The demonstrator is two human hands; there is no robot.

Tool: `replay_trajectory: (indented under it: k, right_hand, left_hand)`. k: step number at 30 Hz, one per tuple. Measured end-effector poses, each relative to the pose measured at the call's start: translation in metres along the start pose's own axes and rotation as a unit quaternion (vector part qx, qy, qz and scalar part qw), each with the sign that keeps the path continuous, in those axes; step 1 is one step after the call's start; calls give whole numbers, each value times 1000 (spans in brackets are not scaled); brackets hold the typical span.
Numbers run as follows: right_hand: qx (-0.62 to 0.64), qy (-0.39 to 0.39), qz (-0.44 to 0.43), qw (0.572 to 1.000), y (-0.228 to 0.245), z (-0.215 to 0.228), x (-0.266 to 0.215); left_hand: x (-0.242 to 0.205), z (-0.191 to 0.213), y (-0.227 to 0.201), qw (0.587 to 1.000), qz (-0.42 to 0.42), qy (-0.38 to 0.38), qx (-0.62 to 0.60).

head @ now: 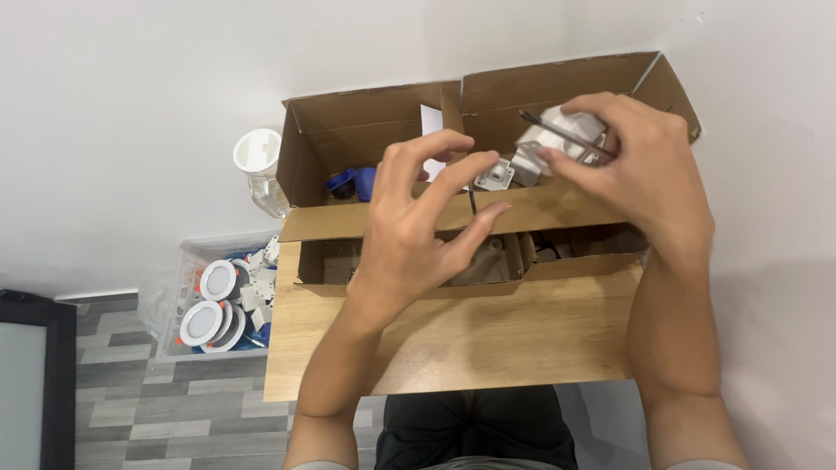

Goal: The person unscrews screws from a blue electrical outlet and then attaches it to a white mounting box using a screwdriver.

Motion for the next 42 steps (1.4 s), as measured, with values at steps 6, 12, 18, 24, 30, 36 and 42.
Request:
replay_trajectory:
  k: [6, 12, 18, 24, 30, 36, 42]
  right_hand:
    - [-31, 63, -207, 976, -19, -17, 12]
    - [41, 81, -209, 974, -7, -2, 9]
    - [29, 101, -139, 985, 17, 18, -4]
    - [6, 153, 30, 988, 51, 32, -30]
    - [5, 236, 137, 962, 84, 6, -77]
    - [50, 221, 76, 971, 79, -80, -173]
    - [-56, 161, 18, 985, 6, -121, -278]
  left_hand:
    - [5, 15, -3, 1000, -2, -20, 7]
    - [5, 35, -9, 999, -10, -40, 13]
    - [-4, 81, -18, 998, -21, -60, 3]
    - [-36, 139, -7, 993, 11, -109, 45]
    - [-100, 194, 52, 977, 129, -123, 114]
    - [-257, 231, 210, 901, 371, -154, 162]
    - [-499, 183, 354, 827, 491, -80, 260]
Point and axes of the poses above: each hand's wrist, its own x-axis towards the middle knuckle, its own z-axis out of the back of the hand, y = z × x, the point moved 3 cm from there along x, towards the middle knuckle
